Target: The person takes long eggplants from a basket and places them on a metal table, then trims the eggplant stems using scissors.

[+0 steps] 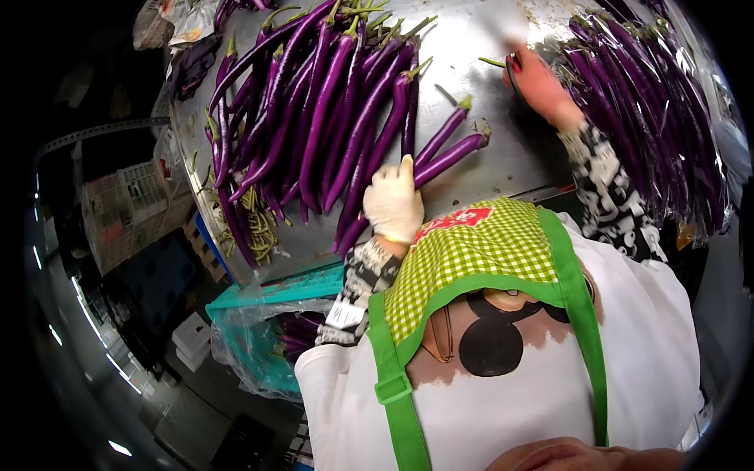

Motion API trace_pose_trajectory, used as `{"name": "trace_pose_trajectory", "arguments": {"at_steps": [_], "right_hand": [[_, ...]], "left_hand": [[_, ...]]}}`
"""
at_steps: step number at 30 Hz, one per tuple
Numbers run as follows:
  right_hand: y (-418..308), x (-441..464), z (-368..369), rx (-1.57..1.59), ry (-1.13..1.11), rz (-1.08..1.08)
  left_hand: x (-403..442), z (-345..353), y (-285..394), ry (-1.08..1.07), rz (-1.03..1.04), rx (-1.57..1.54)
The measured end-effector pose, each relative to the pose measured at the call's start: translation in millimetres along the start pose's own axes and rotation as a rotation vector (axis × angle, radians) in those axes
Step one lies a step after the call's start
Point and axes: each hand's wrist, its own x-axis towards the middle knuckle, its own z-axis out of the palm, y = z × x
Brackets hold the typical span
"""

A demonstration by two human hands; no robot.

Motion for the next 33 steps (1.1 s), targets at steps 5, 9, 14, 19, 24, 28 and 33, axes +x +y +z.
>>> {"name": "trace_pose_trajectory", "arguments": {"at_steps": [5,9,14,19,24,28,33], "right_hand": [[-13,38,45,-0.465,-0.08,0.189],[-14,7,83,0.238,-0.388,-0.003],[-49,-44,36,0.406,-0.4,0.046],[-23,-79,-6,0.668,-0.725,0.246],[-1,-112,-10,0.677,-0.898,0.291],[2,-117,-8,0.687,-0.947,0.394],[-4,-101,-3,0.64,-0.952,0.403]], "left_hand": [[21,31,19,0.11,-0.163,0.053],[24,34,5,-0.051,-0.143,0.21],[-11,-16,-36,-0.051,-0.07,0.404],[-57,-9,-74,0.006,-0.033,0.402],[-48,-1,-33,0.001,0.064,0.247],[-38,17,-19,-0.016,0.072,0.235],[-23,23,-8,0.027,0.002,0.187]]}}
